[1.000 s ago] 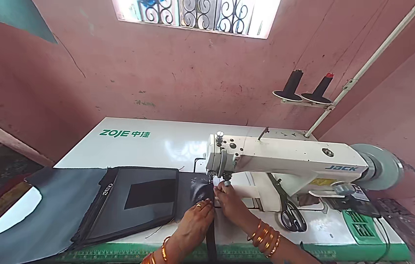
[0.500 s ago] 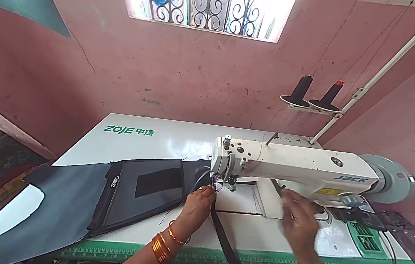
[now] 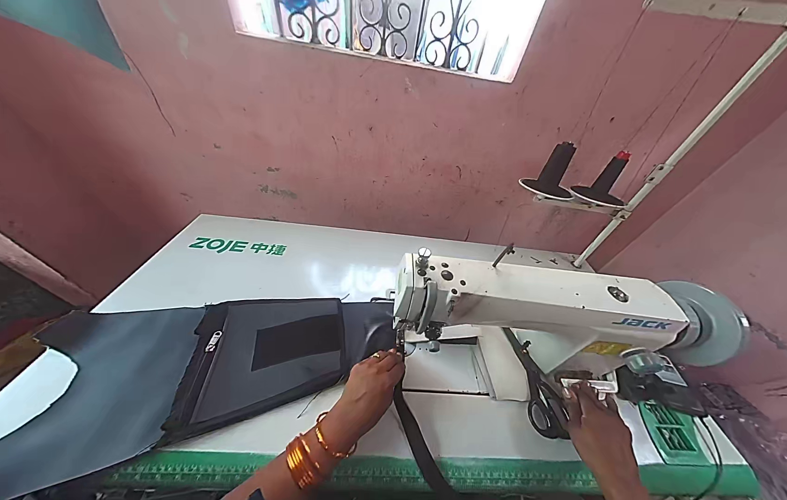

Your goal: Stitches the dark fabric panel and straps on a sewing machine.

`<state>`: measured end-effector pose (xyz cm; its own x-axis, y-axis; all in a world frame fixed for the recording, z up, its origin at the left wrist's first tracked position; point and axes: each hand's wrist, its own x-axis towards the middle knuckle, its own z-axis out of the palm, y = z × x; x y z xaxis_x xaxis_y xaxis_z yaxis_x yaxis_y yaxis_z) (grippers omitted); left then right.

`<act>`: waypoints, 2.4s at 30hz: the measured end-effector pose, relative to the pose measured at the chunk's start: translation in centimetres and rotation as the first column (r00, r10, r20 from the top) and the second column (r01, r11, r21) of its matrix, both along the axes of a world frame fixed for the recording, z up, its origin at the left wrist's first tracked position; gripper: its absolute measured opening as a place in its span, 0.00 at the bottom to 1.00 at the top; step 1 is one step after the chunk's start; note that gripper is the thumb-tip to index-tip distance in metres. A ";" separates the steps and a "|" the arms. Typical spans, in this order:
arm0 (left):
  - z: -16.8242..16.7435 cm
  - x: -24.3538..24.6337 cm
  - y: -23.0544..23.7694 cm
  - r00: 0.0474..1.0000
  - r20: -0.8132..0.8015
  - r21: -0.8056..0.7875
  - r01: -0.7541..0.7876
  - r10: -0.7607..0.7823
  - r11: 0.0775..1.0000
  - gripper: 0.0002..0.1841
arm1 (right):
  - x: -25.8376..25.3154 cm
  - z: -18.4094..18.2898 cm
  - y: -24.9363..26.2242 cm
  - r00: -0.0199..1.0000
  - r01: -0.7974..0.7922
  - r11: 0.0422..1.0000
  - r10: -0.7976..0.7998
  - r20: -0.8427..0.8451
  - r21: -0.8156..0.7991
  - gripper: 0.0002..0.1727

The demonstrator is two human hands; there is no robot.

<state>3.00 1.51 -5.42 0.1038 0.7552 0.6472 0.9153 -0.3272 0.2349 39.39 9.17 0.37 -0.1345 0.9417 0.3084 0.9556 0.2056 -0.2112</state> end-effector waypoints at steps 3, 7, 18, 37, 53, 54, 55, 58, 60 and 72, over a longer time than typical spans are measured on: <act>-0.3 0.5 -1.5 1.000 -0.005 0.030 0.008 -0.007 1.000 0.10 | 0.1 0.6 0.1 1.000 -0.012 1.000 0.012 0.009 -0.024 0.17; -0.7 1.4 -3.6 1.000 -0.006 0.048 0.007 -0.007 0.999 0.10 | 0.2 0.7 0.4 0.999 -0.005 0.997 0.008 0.036 -0.071 0.17; -0.3 1.0 -3.7 0.998 0.055 -0.010 0.003 -0.003 1.000 0.10 | 1.9 9.9 1.8 0.977 -0.058 0.823 0.164 -0.137 0.565 0.21; 1.2 -1.8 1.3 0.985 0.170 -0.236 0.072 -0.031 0.969 0.13 | 7.8 17.4 15.9 0.945 0.292 0.954 -0.276 -0.177 0.070 0.25; 0.1 -22.5 -21.2 0.946 -0.014 -0.608 -0.265 0.324 0.748 0.63 | -18.2 -0.3 -3.8 0.808 -0.382 0.924 0.332 -0.486 -0.005 0.17; -0.3 -22.0 -23.2 0.955 -0.030 -0.542 -0.264 0.296 0.798 0.51 | -20.5 -0.3 -3.8 0.863 -0.382 0.910 0.290 -0.414 -0.160 0.20; -0.3 -21.3 -24.6 0.957 -0.038 -0.419 -0.277 0.288 0.864 0.33 | -22.5 0.0 -3.3 0.913 -0.346 0.895 0.252 -0.321 -0.281 0.20; 4.7 -17.3 -26.5 0.911 0.214 -0.163 -0.321 0.351 0.933 0.14 | -25.7 1.6 -1.5 0.974 -0.209 0.883 0.150 -0.170 -0.421 0.16; 11.1 -14.4 -26.9 0.871 0.324 -0.127 -0.347 0.370 0.929 0.19 | -25.3 2.7 -0.5 0.979 -0.173 0.855 0.093 -0.183 -0.489 0.17; 1.2 -16.8 -24.5 0.940 -0.073 -0.199 -0.341 0.334 0.919 0.27 | -23.7 2.9 0.2 0.981 -0.188 0.811 0.127 -0.146 -0.554 0.13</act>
